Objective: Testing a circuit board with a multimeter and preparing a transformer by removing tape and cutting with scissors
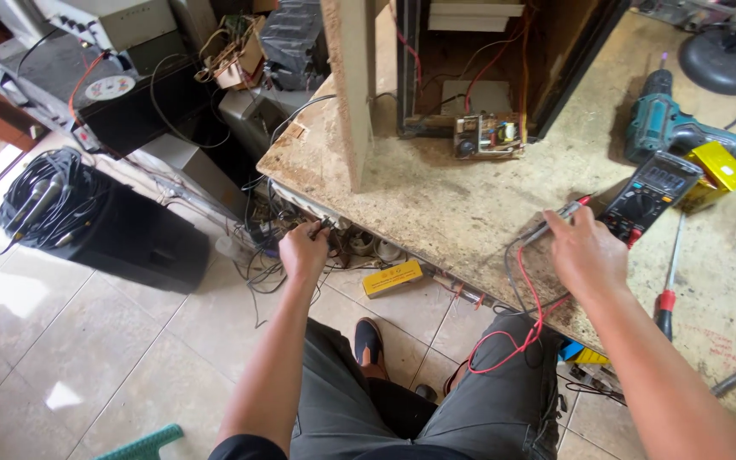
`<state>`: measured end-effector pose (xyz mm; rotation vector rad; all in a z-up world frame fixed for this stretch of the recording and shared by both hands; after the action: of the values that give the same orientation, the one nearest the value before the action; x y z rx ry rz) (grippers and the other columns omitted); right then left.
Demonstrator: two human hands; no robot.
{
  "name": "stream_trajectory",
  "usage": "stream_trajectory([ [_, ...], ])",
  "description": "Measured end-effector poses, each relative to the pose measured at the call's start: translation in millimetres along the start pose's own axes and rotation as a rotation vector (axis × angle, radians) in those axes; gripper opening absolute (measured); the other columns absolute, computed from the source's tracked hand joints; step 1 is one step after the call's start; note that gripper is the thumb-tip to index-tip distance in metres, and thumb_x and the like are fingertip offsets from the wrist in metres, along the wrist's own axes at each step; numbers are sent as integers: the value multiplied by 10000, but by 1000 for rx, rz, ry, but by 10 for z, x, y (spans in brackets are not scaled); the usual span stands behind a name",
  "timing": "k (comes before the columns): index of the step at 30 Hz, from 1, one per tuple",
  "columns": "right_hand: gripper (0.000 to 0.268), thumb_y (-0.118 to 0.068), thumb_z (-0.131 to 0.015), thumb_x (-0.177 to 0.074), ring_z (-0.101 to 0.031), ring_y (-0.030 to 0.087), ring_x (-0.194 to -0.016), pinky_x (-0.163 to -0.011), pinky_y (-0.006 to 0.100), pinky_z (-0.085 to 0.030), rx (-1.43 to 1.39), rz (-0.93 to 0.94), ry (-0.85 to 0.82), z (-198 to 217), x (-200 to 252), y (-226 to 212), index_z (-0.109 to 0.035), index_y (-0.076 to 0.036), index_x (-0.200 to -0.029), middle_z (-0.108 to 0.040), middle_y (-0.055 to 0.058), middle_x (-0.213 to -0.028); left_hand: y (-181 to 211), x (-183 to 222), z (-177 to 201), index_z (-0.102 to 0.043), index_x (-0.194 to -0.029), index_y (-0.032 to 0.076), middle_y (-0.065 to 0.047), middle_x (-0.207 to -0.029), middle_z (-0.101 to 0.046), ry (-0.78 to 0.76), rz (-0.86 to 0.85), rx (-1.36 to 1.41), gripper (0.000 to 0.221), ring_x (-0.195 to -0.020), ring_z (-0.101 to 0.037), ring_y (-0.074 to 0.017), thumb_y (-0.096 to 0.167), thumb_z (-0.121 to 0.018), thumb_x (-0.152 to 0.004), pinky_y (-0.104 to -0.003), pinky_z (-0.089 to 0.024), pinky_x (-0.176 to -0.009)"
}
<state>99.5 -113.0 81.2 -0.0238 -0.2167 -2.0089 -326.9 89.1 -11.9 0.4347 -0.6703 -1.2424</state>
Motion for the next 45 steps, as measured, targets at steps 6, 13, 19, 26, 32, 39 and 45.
stream_trajectory([
  [6,284,-275,-652,-899,-719,227,-913,-700,390,-646,94,164,484,-141,-28,54,-697,-361,-1165,-577,-16,-1062,-332,-397,-299,-801,-1099,292,-29,-949,-797,145,-155,-99,289,-1012,-728,-297,378,-804,-823,-423,-590,-920],
  [13,157,-288,-690,-819,-649,191,-832,-573,289,-573,201,204,697,-131,-11,-5,-699,-339,-968,-526,-20,-968,-266,-366,-341,-803,-1071,289,9,-898,-796,153,-175,-145,269,-976,-741,-281,403,-767,-830,-418,-598,-887],
  [19,161,-321,-664,-857,-624,182,-848,-577,285,-558,188,277,798,-247,33,38,-636,-307,-1015,-500,-25,-963,16,171,-148,-757,-1209,149,-96,-1123,-763,298,-344,-124,375,-1120,-688,-318,282,-757,-859,-423,-528,-1008],
  [26,258,-195,-572,-992,-653,185,-912,-667,293,-550,-49,377,926,-361,290,-21,-660,-293,-1214,-567,1,-1110,902,1293,-279,-691,-1112,137,-44,-1041,-641,434,-1011,229,231,-1006,-625,-253,129,-728,-884,-366,-510,-872],
  [32,294,-176,-617,-963,-682,217,-919,-682,319,-552,-241,495,980,21,630,-451,-676,-250,-1241,-609,19,-1121,1781,1903,-1050,-750,-1135,40,-170,-991,-707,-16,-1383,438,302,-972,-713,-362,117,-730,-843,-412,-596,-864],
  [39,197,-172,-654,-953,-717,229,-887,-693,310,-565,-446,568,1029,432,599,-486,-725,-196,-1135,-677,29,-1069,1993,1640,-1557,-743,-1070,44,-164,-944,-727,82,-1355,527,322,-921,-732,-370,68,-785,-751,-423,-615,-840],
  [45,137,-123,-656,-987,-710,279,-724,-625,340,-567,-870,339,1007,26,-124,-8,-713,-100,-1109,-726,79,-972,2384,1421,-1446,-696,-1097,75,-181,-887,-715,95,-1149,553,202,-791,-734,-396,114,-646,-905,-489,-637,-703],
])
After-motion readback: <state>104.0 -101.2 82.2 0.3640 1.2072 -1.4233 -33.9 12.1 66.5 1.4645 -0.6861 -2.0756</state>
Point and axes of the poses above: each hand's wrist, its own x-axis away from the middle knuckle, its own z-axis out of the back of the hand, y = z × x, the point moved 8 cm from there along -x, towards the middle knuckle
